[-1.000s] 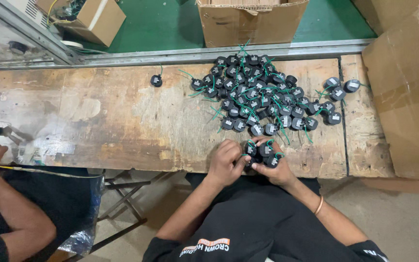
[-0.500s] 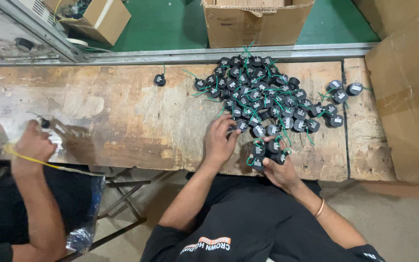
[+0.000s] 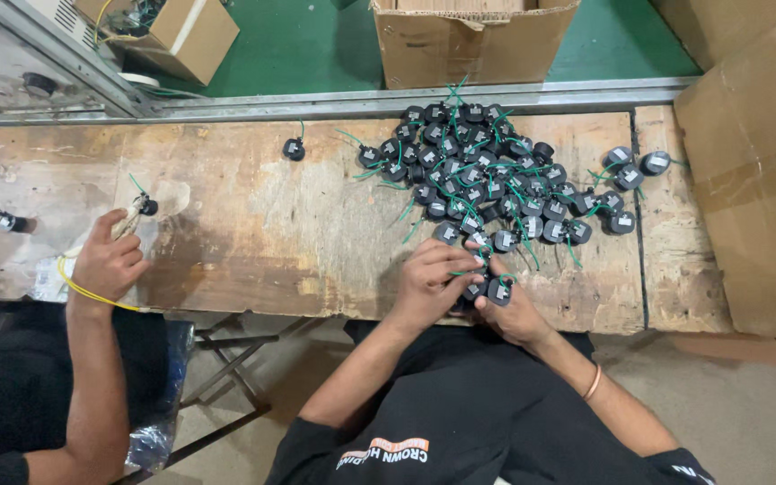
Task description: The person picks up black round electronic components with green wires one at a time from a pile on the workbench, manipulates the wire and body of each component with both hands, and sets it back down on the bench, repeating this handling cycle throughout the clip.
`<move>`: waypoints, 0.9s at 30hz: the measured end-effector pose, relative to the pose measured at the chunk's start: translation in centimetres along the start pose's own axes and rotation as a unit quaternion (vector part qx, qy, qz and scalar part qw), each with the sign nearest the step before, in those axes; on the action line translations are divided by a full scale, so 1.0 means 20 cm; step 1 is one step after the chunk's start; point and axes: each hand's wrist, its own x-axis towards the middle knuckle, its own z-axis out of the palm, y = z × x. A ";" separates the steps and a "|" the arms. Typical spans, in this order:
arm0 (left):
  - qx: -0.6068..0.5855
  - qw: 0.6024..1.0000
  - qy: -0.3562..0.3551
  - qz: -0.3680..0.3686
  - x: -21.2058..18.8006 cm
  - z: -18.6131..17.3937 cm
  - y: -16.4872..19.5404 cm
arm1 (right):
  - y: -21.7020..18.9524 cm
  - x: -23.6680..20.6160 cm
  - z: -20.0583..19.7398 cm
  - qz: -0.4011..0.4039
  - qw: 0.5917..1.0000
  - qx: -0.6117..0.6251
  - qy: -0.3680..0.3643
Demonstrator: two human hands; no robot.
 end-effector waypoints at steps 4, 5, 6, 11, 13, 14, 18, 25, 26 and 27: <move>-0.068 0.993 0.015 -0.100 0.00 0.03 0.04 | -0.01 -0.01 -0.03 0.000 0.998 0.061 0.017; -0.077 0.994 0.001 -0.076 -0.01 0.01 0.04 | 0.00 -0.01 -0.04 0.001 0.996 0.089 0.021; -0.084 0.995 -0.012 -0.050 -0.02 0.00 0.04 | 0.00 -0.01 -0.05 0.002 0.993 0.116 0.025; -0.016 0.996 -0.080 0.047 -0.02 -0.07 0.02 | 0.05 -0.01 -0.08 -0.064 0.995 0.025 0.070; -0.027 0.998 -0.048 0.014 -0.03 -0.05 0.03 | 0.06 -0.01 -0.08 -0.090 0.988 -0.104 0.071; -0.057 0.998 -0.026 -0.026 -0.03 -0.03 0.03 | 0.06 -0.02 -0.09 -0.102 0.975 -0.187 0.065; -0.053 0.996 0.026 -0.066 -0.07 0.04 0.05 | 0.06 -0.02 -0.09 -0.092 0.976 -0.184 0.073; 0.079 0.994 0.052 0.061 -0.11 0.01 0.00 | 0.06 -0.03 -0.08 -0.072 0.989 -0.110 0.065; 0.064 0.993 0.071 0.064 -0.11 -0.01 -0.02 | 0.06 -0.03 -0.08 -0.069 0.993 -0.077 0.058; 0.049 0.993 0.088 0.066 -0.12 -0.02 -0.05 | 0.05 -0.03 -0.07 -0.068 0.995 -0.042 0.051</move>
